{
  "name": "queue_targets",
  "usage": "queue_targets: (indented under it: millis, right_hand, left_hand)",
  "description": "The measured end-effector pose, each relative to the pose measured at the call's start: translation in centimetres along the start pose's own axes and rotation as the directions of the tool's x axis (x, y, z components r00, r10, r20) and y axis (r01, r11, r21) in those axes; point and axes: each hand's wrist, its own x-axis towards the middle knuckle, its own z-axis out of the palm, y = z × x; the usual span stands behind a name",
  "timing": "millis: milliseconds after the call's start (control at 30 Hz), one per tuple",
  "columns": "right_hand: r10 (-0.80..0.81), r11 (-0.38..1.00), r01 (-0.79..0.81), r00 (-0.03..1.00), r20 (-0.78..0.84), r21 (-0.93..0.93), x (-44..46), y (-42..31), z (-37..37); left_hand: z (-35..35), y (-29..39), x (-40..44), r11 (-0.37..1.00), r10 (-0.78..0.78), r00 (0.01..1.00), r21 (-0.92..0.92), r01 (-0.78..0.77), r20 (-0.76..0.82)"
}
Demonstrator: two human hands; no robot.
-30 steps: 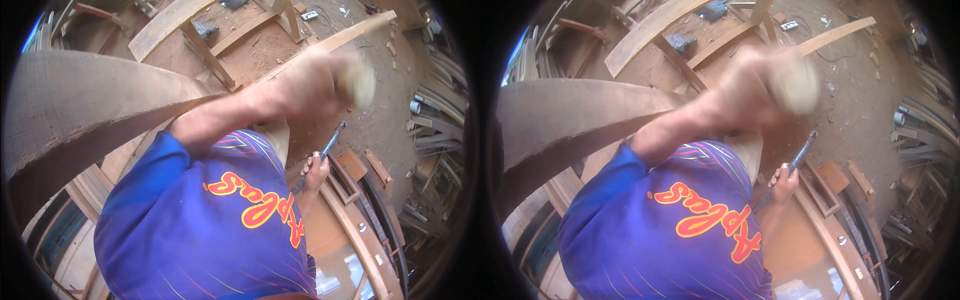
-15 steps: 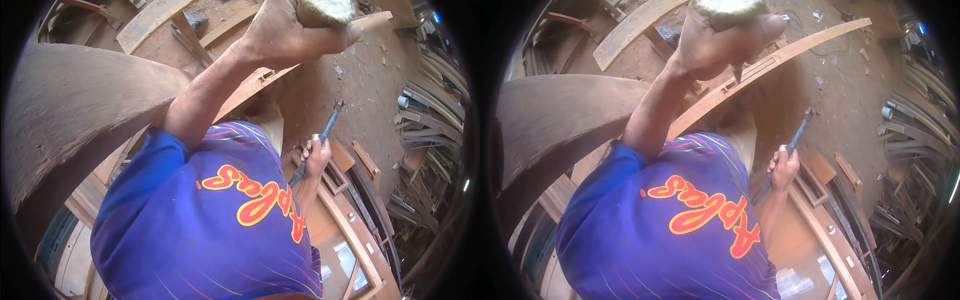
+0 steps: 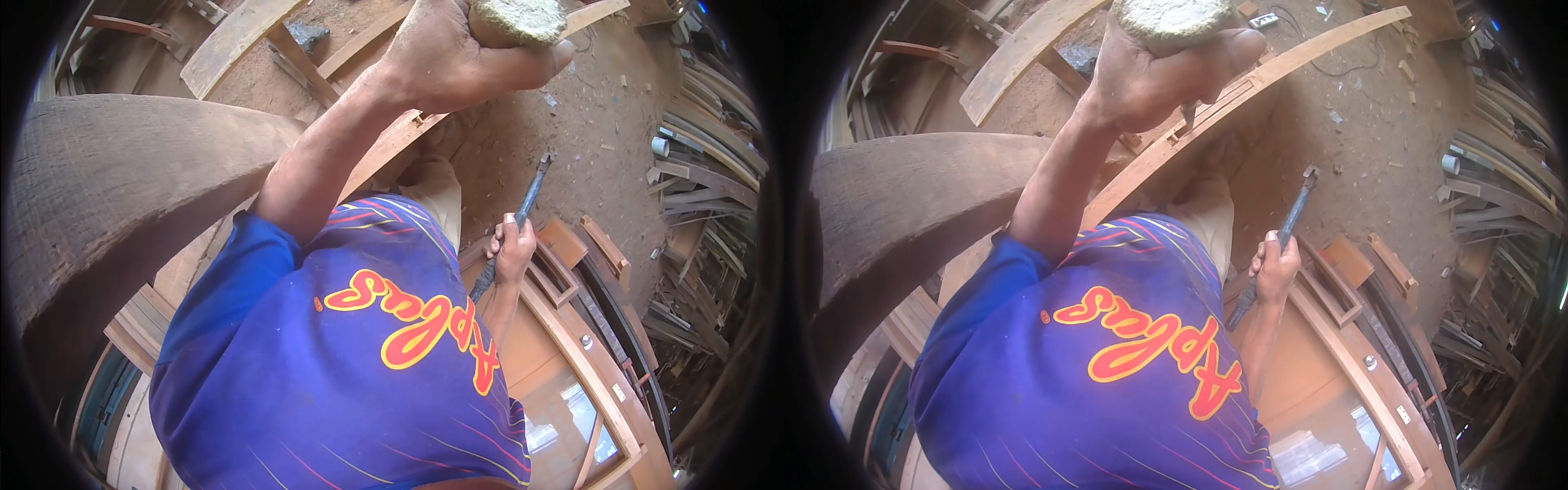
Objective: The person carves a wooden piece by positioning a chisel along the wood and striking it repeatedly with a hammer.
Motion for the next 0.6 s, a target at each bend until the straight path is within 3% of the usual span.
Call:
queue_targets:
  millis: [233, 333, 433, 500, 600]
  right_hand:
    - [-0.007, 1.0, 0.007, 1.0, -0.017, 0.026, 0.1, 0.6, -0.4]
    - [-0.015, 1.0, 0.016, 1.0, -0.016, 0.026, -0.1, 0.6, -0.5]
    - [-0.014, 1.0, 0.014, 1.0, -0.021, 0.0, -0.1, 0.1, -0.3]
    - [-0.031, 0.999, 0.031, 1.0, -0.004, -0.01, -0.1, -0.2, -0.3]
    - [-0.052, 0.998, 0.052, 0.999, -0.001, -0.038, -0.1, -1.2, -0.1]
  left_hand:
    - [0.6, -0.7, -0.2, 0.983, 0.101, 0.986, -0.137, -0.119, -0.133]
    - [-0.7, -0.2, 0.2, 0.993, 0.001, 1.0, -0.116, 0.001, 0.02]
    - [-0.7, -0.1, 0.2, 0.995, 0.032, 0.99, -0.096, -0.018, 0.139]
    - [0.9, -0.4, -0.3, 0.998, 0.004, 0.999, -0.061, -0.007, -0.052]
    - [0.9, -0.1, -0.4, 1.0, 0.005, 0.996, -0.023, -0.007, -0.086]
